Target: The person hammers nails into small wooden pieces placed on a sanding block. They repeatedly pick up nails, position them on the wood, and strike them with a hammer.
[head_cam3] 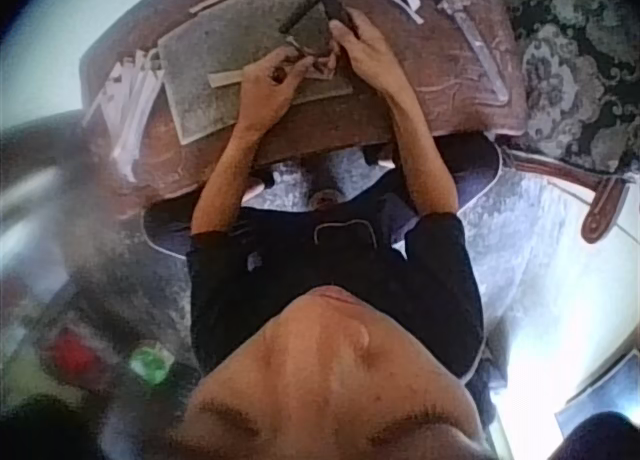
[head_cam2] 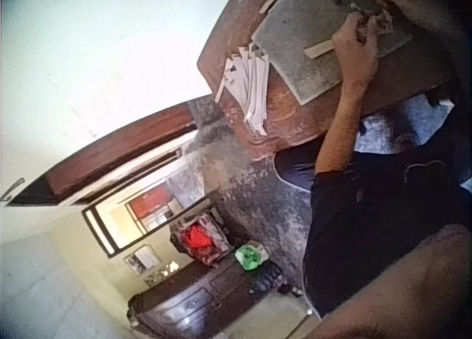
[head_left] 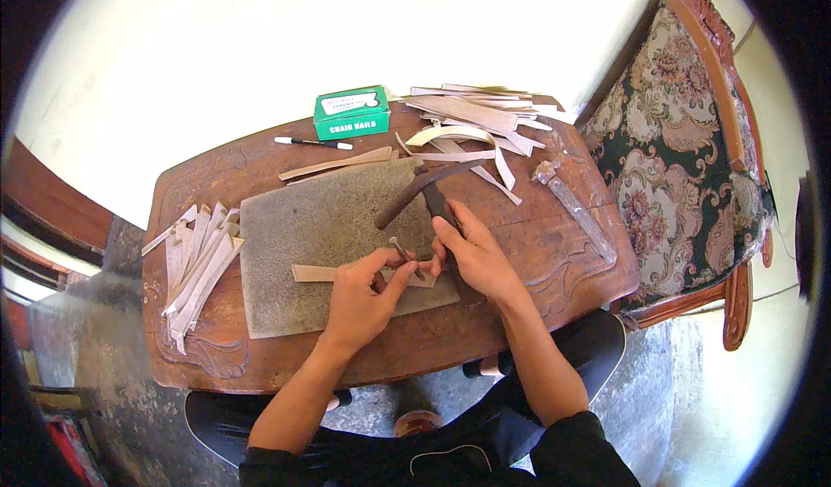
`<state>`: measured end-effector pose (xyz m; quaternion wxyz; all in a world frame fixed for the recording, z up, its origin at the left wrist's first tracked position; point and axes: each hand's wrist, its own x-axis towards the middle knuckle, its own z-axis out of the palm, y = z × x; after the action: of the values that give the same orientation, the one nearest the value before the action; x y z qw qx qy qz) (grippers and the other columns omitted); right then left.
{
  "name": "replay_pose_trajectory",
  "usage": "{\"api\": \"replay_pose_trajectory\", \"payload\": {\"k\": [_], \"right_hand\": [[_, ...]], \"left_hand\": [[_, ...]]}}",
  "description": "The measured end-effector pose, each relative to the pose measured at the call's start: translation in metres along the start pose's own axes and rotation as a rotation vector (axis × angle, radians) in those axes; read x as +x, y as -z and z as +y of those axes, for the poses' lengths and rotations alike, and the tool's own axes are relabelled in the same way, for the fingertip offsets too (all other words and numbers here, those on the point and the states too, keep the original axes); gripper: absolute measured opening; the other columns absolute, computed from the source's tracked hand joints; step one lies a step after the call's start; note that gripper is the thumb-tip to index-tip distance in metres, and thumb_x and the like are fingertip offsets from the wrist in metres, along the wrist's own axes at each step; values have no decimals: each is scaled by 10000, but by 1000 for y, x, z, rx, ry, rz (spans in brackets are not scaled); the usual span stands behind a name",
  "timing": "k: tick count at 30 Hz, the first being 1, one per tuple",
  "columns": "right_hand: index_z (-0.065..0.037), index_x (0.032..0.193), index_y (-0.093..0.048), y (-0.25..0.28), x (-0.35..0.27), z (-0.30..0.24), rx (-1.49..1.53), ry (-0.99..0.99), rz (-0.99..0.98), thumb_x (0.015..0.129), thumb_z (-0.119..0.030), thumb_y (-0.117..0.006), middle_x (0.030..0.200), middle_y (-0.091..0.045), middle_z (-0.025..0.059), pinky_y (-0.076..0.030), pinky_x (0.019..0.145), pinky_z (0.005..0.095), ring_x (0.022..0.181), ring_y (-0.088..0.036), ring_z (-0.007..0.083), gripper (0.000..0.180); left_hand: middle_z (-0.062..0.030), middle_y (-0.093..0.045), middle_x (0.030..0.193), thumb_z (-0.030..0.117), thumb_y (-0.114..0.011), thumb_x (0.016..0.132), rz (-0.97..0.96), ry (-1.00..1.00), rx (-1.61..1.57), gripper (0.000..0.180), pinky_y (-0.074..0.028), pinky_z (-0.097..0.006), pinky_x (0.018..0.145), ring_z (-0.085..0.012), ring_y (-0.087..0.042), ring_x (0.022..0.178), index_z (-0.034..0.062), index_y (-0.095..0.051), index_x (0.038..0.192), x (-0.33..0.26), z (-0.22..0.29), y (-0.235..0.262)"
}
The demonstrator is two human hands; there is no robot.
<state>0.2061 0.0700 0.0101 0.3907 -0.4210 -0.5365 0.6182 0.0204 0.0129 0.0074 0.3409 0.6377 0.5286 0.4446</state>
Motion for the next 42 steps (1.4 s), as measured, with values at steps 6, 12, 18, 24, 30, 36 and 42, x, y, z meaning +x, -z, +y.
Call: {"api": "replay_pose_trajectory", "payload": {"k": [6, 12, 18, 24, 30, 36, 42], "right_hand": [[16, 1284, -492, 6, -7, -5, 0, -8, 32, 1065, -219, -521, 767, -567, 62, -551, 639, 327, 621, -618, 143, 323], [1, 1336, -510, 15, -39, -64, -337, 116, 37, 1035, -209, -583, 837, -644, 93, -519, 617, 314, 647, -649, 121, 374], [-16, 1354, -508, 18, -75, -107, -638, 206, 95, 1003, -154, -621, 881, -660, 203, -512, 687, 405, 772, -680, 364, 394], [-15, 1370, -500, 9, -89, -121, -775, 342, 71, 978, -135, -653, 960, -677, 263, -523, 750, 434, 899, -683, 461, 437], [4, 1379, -496, 3, -97, -127, -836, 388, 93, 966, -129, -665, 971, -675, 244, -521, 754, 424, 866, -678, 408, 465], [24, 1342, -535, 3, -98, -126, -820, 395, 68, 940, -99, -689, 967, -670, 210, -511, 745, 361, 811, -674, 350, 448], [18, 1352, -527, 2, -93, -125, -839, 389, 52, 940, -94, -686, 989, -680, 221, -522, 764, 375, 845, -696, 369, 455]], "left_hand": [[-65, -725, 788, 138, -747, 898, -24, -102, 76, 128, -406, -256, 493, -108, -550, 514, 31, -728, 967, 4, 4, -3], [-84, -722, 874, 72, -753, 876, 7, -188, 81, 102, -458, -285, 519, -153, -620, 594, 23, -712, 956, -4, 1, -7], [-89, -709, 870, 64, -766, 868, 0, -252, 59, 125, -468, -287, 523, -160, -617, 582, 16, -703, 965, -1, 5, -10], [-87, -710, 879, 74, -771, 871, 3, -230, 19, 132, -463, -289, 519, -149, -601, 562, 14, -706, 969, -1, 3, -11], [-87, -710, 878, 73, -768, 875, 2, -229, -7, 124, -469, -280, 517, -140, -613, 566, 11, -706, 964, 0, 3, -12], [-90, -710, 882, 72, -768, 874, -8, -225, 12, 128, -468, -278, 512, -139, -614, 565, 11, -705, 966, 0, 3, -11], [-94, -714, 895, 75, -770, 871, -4, -241, 31, 135, -481, -281, 524, -150, -621, 574, 9, -704, 970, 0, 2, -10]]}}
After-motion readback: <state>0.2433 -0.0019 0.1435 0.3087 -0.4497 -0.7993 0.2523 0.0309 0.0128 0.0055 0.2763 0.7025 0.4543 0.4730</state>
